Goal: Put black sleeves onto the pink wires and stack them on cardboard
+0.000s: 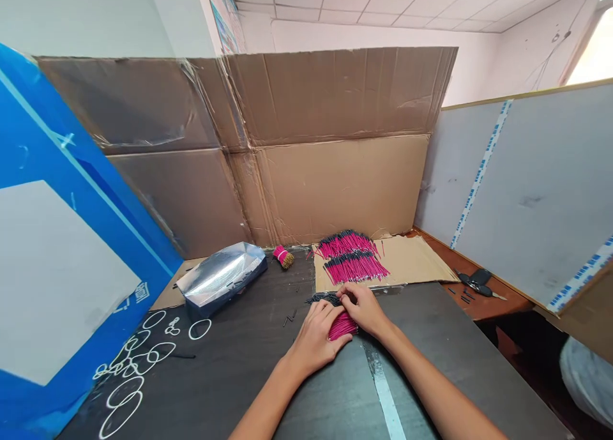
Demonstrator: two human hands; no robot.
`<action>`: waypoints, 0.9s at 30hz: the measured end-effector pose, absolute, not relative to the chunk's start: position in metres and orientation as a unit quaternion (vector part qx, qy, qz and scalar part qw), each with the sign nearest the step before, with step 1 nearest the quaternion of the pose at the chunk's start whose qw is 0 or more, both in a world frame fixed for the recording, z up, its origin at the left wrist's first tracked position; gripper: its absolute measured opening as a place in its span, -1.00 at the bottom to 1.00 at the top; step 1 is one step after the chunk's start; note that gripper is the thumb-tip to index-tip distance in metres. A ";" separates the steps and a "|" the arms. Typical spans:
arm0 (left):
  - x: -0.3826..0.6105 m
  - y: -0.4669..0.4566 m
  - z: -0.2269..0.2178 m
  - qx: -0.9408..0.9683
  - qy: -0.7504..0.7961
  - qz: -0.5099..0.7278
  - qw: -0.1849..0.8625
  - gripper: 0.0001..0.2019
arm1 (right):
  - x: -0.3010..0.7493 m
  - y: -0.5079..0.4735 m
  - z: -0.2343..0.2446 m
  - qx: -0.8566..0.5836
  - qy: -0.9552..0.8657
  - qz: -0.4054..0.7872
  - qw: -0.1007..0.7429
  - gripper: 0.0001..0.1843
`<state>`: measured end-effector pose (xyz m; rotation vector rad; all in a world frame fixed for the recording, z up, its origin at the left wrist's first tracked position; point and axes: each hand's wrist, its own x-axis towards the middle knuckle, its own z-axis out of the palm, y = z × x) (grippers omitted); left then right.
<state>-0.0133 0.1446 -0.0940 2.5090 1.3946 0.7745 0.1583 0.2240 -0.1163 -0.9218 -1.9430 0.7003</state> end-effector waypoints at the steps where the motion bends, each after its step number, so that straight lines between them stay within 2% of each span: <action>1: -0.014 0.145 -0.093 0.843 0.466 0.255 0.085 -0.55 | 0.159 0.224 -0.115 -0.370 -0.779 0.275 0.425 -0.80; 6: -0.012 0.143 -0.088 0.852 0.461 0.233 0.082 -0.51 | 0.162 0.223 -0.112 -0.382 -0.769 0.262 0.441 -0.80; 11: -0.007 0.139 -0.088 0.854 0.470 0.204 0.091 -0.63 | 0.161 0.224 -0.112 -0.402 -0.738 0.262 0.475 -0.78; 18: -0.011 0.130 -0.083 0.840 0.457 0.228 0.183 -0.51 | 0.160 0.227 -0.113 -0.431 -0.693 0.273 0.510 -0.78; 27: -0.009 0.121 -0.072 0.846 0.405 0.225 0.263 -0.46 | 0.157 0.225 -0.113 -0.420 -0.700 0.294 0.497 -0.80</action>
